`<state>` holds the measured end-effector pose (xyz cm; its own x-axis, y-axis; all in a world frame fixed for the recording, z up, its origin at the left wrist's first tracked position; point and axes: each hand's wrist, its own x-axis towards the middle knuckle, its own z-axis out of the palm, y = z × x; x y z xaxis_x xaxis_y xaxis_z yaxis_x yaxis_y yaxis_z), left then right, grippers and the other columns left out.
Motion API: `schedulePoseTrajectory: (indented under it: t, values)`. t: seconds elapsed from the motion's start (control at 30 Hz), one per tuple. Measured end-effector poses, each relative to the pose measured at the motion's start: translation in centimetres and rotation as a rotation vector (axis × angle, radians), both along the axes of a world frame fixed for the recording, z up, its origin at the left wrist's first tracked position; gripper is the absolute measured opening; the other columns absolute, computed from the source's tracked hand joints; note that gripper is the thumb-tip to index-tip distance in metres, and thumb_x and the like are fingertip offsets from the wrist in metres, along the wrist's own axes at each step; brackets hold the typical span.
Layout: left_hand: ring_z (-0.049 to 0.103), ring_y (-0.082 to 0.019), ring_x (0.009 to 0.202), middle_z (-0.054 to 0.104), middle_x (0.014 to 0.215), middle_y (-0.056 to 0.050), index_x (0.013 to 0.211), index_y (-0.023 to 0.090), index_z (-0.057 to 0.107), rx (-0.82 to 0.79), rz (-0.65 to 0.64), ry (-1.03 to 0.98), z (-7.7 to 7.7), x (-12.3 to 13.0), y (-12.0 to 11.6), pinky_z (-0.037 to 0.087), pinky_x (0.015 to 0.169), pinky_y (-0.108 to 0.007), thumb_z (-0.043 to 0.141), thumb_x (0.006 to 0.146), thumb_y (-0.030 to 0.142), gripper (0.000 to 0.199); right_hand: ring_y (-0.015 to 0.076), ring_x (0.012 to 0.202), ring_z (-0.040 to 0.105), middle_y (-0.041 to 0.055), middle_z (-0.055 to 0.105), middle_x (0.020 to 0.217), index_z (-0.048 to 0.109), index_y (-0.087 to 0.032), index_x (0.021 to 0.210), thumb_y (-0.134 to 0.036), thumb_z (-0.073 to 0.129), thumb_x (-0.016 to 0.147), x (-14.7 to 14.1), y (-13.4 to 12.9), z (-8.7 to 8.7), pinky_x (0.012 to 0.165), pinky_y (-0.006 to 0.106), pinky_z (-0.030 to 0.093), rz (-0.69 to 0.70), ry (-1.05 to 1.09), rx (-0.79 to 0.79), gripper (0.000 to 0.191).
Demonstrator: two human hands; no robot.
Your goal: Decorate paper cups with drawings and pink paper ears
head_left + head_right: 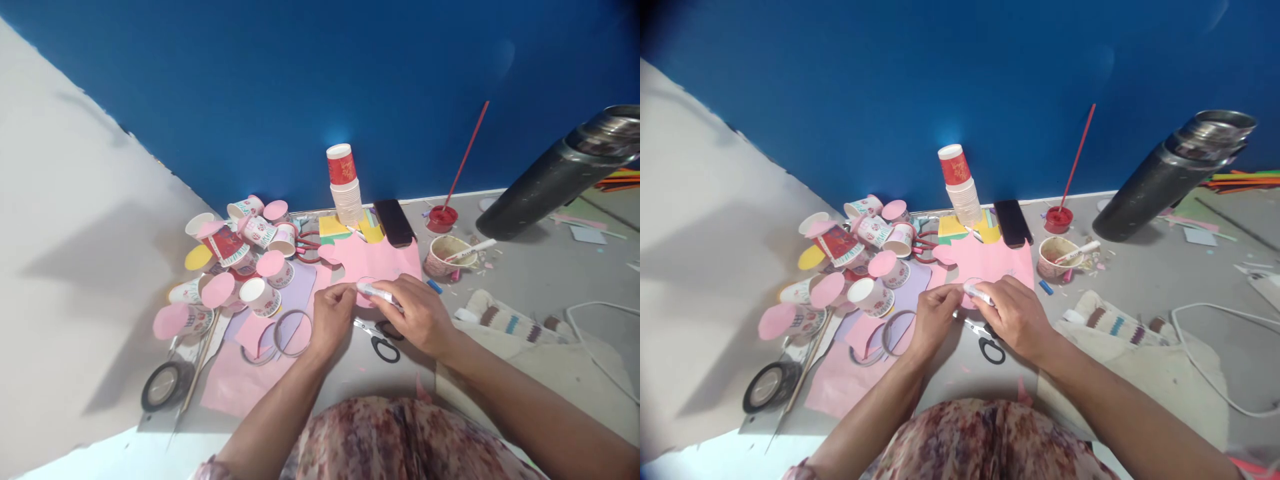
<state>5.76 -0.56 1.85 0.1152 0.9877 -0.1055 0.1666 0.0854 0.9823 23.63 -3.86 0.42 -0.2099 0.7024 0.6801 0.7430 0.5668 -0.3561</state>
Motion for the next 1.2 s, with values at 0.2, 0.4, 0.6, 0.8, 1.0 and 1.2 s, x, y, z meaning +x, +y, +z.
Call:
schedulePoseTrajectory:
  t: [0.2, 0.4, 0.6, 0.8, 1.0, 1.2]
  values:
    - [0.035, -0.013, 0.059, 0.042, 0.053, 0.003, 0.053, 0.018, 0.063, 0.031, 0.026, 0.015, 0.26, 0.40, -0.58, 0.031, 0.057, -0.026, 0.059, 0.087, 0.038, 0.039, 0.0210, 0.078, 0.072, 0.0059, 0.084, 0.095, 0.071, -0.022, 0.116, -0.025, 0.066, 0.105, 0.18, 0.17, 0.00, 0.078, 0.036, 0.056, -0.045, 0.013, -0.013, 0.012]
    - [0.056, -0.017, 0.069, 0.069, 0.070, -0.001, 0.082, 0.018, 0.084, 0.010, 0.024, -0.009, 0.35, 0.13, -0.23, 0.045, 0.069, -0.027, 0.063, 0.082, 0.031, 0.024, 0.0204, 0.075, 0.069, 0.0048, 0.081, 0.088, 0.069, -0.020, 0.116, -0.024, 0.067, 0.105, 0.27, 0.21, 0.03, 0.075, 0.034, 0.054, -0.002, 0.000, -0.003, 0.013]
    - [0.049, -0.015, 0.061, 0.056, 0.055, 0.002, 0.056, 0.017, 0.070, 0.013, -0.005, 0.002, 0.23, -0.03, 0.03, 0.042, 0.063, -0.026, 0.061, 0.085, 0.030, 0.033, 0.0214, 0.075, 0.068, 0.0052, 0.079, 0.085, 0.069, -0.020, 0.117, -0.025, 0.065, 0.106, -0.01, 0.01, -0.22, 0.073, 0.036, 0.053, 0.013, -0.038, -0.004, 0.013]
    - [0.045, -0.014, 0.061, 0.057, 0.058, 0.002, 0.064, 0.017, 0.076, 0.038, 0.020, 0.002, 0.49, 0.46, -0.72, 0.038, 0.060, -0.025, 0.061, 0.090, 0.037, 0.036, 0.0204, 0.073, 0.070, 0.0055, 0.083, 0.092, 0.070, -0.021, 0.116, -0.025, 0.066, 0.105, 0.20, 0.31, -0.07, 0.074, 0.035, 0.054, -0.048, -0.004, 0.006, 0.012]
    - [0.058, -0.017, 0.070, 0.074, 0.075, -0.002, 0.091, 0.018, 0.087, 0.014, 0.042, -0.044, 0.38, 0.27, -0.43, 0.046, 0.069, -0.027, 0.064, 0.085, 0.031, 0.028, 0.0211, 0.076, 0.070, 0.0048, 0.079, 0.085, 0.070, -0.022, 0.118, -0.025, 0.065, 0.105, 0.18, 0.21, -0.11, 0.075, 0.035, 0.054, -0.001, 0.006, -0.007, 0.014]
    - [0.055, -0.016, 0.066, 0.068, 0.065, 0.000, 0.067, 0.017, 0.079, 0.023, 0.011, -0.020, 0.24, 0.24, -0.32, 0.046, 0.068, -0.027, 0.062, 0.090, 0.032, 0.033, 0.0217, 0.074, 0.068, 0.0052, 0.077, 0.082, 0.068, -0.020, 0.118, -0.024, 0.066, 0.105, -0.10, -0.04, -0.27, 0.073, 0.035, 0.053, -0.011, -0.056, 0.021, 0.014]
